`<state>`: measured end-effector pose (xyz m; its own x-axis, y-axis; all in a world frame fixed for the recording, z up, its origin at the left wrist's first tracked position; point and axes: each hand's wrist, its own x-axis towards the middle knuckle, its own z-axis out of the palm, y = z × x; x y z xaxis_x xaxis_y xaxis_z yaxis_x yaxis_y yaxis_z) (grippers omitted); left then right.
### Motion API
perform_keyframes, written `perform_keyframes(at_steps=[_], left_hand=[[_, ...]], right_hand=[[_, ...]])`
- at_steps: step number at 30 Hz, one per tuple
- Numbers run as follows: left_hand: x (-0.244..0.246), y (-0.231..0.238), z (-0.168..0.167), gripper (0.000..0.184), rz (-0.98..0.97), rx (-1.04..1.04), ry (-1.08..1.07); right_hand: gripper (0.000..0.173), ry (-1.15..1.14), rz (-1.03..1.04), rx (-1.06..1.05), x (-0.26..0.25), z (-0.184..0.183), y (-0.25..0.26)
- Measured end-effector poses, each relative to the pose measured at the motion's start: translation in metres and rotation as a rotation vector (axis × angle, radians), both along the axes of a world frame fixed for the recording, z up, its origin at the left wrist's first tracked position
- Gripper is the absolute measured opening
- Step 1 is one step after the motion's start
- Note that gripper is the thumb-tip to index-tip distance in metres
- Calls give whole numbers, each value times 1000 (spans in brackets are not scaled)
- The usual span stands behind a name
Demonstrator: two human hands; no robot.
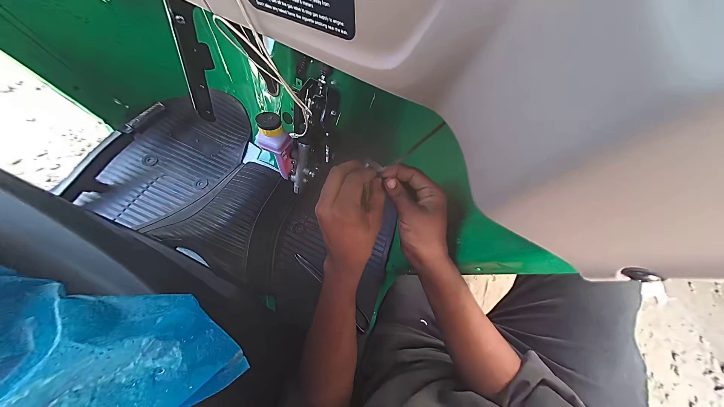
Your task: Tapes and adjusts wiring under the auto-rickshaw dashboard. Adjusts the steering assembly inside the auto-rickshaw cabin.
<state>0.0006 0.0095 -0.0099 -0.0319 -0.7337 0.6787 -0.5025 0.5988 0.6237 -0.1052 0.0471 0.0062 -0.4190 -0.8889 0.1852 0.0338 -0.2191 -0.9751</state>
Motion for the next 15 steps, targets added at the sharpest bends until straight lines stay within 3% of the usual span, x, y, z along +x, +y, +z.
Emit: perform_keyframes(at_steps=[3, 6, 10, 15], left_hand=[[4, -5, 5, 11, -43, 86, 9], [11, -11, 8, 9, -147, 206, 50], [17, -21, 9, 7, -305, 321, 99], [9, -22, 4, 11, -290, 306, 109]], right_hand=[[27, 177, -45, 34, 0, 0, -1], [16, 372, -74, 76, 1, -7, -3], [11, 381, -99, 72, 1, -11, -4], [7, 405, -169, 21, 2, -8, -2]])
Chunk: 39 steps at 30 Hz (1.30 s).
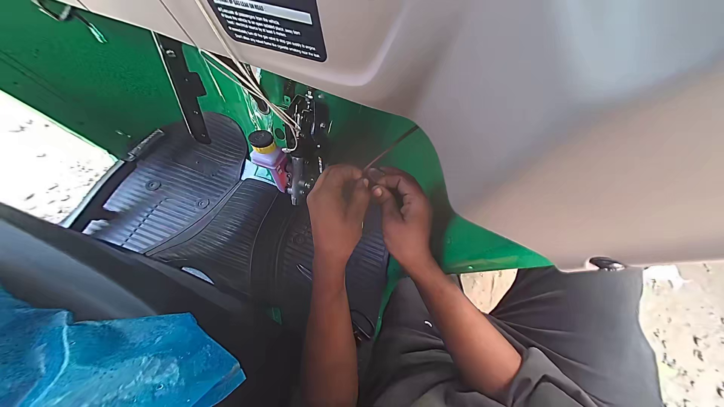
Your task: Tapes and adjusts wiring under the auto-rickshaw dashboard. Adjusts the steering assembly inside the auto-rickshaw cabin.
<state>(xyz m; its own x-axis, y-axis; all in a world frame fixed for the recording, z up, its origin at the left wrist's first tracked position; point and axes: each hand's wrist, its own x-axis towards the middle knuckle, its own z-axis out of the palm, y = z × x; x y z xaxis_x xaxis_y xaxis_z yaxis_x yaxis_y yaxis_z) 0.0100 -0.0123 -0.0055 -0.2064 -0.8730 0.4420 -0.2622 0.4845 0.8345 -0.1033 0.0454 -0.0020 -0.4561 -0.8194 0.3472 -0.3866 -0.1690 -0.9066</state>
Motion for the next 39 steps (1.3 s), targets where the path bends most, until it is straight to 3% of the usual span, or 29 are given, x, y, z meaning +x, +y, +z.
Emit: perform_keyframes(at_steps=[11, 17, 21, 23, 26, 29, 39], left_hand=[[6, -7, 1, 19, 16, -137, -152], [15, -18, 0, 13, -257, 198, 218], [16, -24, -1, 11, -365, 341, 282], [12, -24, -1, 8, -341, 339, 257], [7, -23, -4, 8, -210, 262, 76], [2, -22, -3, 7, -128, 146, -32], [22, -26, -9, 13, -507, 366, 354]], right_hand=[[5, 11, -61, -19, 1, -4, 5], [13, -139, -36, -19, 1, -1, 4], [15, -256, 6, -12, 1, 2, 2], [29, -293, 35, 33, 0, 5, 1], [43, -190, 6, 124, 1, 5, 5], [44, -100, -9, 152, 1, 9, 8], [27, 223, 10, 321, 1, 38, 16]])
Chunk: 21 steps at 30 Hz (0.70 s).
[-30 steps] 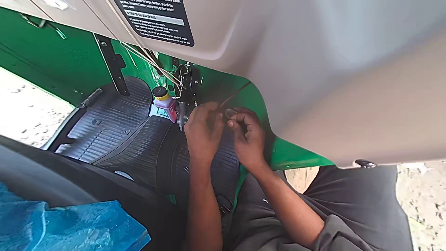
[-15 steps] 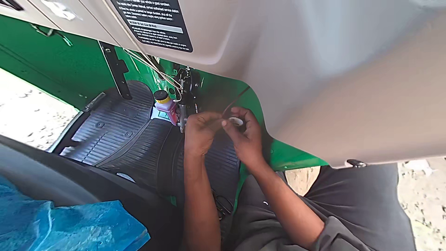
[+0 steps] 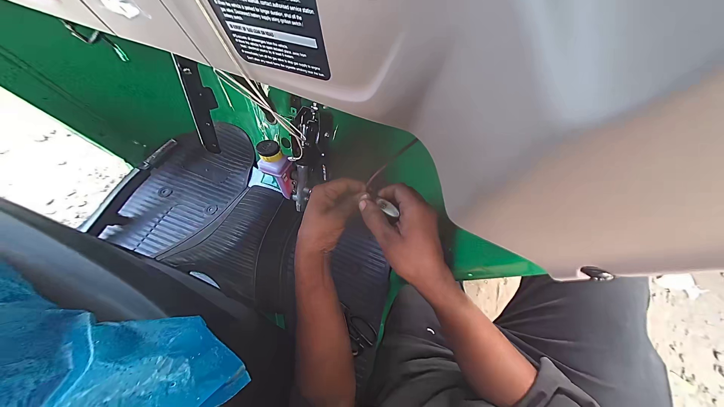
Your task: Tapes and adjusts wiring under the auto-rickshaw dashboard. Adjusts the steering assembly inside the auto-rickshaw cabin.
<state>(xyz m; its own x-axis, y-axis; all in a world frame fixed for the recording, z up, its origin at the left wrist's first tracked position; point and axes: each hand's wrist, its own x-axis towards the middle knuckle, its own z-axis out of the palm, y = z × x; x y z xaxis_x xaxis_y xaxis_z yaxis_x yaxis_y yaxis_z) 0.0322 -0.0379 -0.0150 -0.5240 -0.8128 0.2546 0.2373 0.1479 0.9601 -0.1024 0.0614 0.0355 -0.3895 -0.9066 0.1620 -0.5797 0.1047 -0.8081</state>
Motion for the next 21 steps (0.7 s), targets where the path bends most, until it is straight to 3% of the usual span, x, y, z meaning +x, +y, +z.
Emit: perform_keyframes(at_steps=[5, 8, 21], left_hand=[[-12, 12, 6, 13, 0, 51, 26], [-9, 17, 3, 25, -23, 40, 47], [-12, 20, 5, 8, 16, 137, 118]], right_hand=[[23, 25, 2, 9, -1, 4, -1], [25, -24, -7, -14, -2, 4, 1], [30, -213, -54, -121, -1, 2, 4]])
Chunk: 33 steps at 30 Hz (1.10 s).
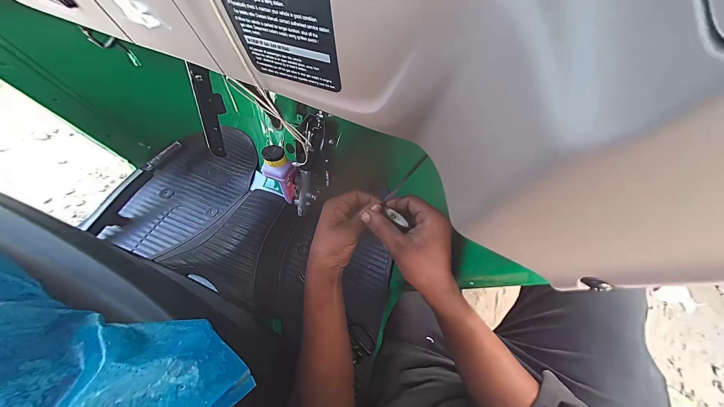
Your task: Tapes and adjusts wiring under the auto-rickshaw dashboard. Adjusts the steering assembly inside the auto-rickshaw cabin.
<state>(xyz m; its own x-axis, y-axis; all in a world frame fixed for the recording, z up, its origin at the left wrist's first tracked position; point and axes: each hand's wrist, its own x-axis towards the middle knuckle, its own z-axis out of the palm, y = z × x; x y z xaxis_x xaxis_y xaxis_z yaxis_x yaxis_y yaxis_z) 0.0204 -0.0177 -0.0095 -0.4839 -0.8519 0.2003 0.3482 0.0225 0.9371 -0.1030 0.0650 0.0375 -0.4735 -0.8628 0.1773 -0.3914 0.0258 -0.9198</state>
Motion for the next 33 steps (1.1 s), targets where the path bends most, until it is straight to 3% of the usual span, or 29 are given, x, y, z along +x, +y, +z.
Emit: perform_keyframes(at_steps=[4, 8, 15, 17, 21, 25, 28, 33], left_hand=[[-7, 4, 7, 12, 83, -176, -188], [-4, 1, 9, 20, 93, -228, -191], [0, -1, 7, 16, -8, -36, -105], [-4, 1, 6, 14, 56, -100, -173], [-9, 3, 7, 13, 225, -334, -424], [-14, 7, 7, 14, 340, -350, -519], [-17, 13, 5, 17, 350, -355, -477], [-14, 24, 13, 13, 320, -261, -190]], right_hand=[[38, 87, -8, 34, -1, 3, 3], [42, 86, 0, 28, -2, 8, 7], [43, 78, 42, 43, -6, 9, 9], [48, 146, 47, 84, -5, 8, 9], [36, 320, 33, 196, -5, 13, 6], [33, 382, -9, 247, -2, 20, 0], [25, 310, 1, 197, -4, 20, 0], [7, -8, 142, -58, -11, 15, 7]])
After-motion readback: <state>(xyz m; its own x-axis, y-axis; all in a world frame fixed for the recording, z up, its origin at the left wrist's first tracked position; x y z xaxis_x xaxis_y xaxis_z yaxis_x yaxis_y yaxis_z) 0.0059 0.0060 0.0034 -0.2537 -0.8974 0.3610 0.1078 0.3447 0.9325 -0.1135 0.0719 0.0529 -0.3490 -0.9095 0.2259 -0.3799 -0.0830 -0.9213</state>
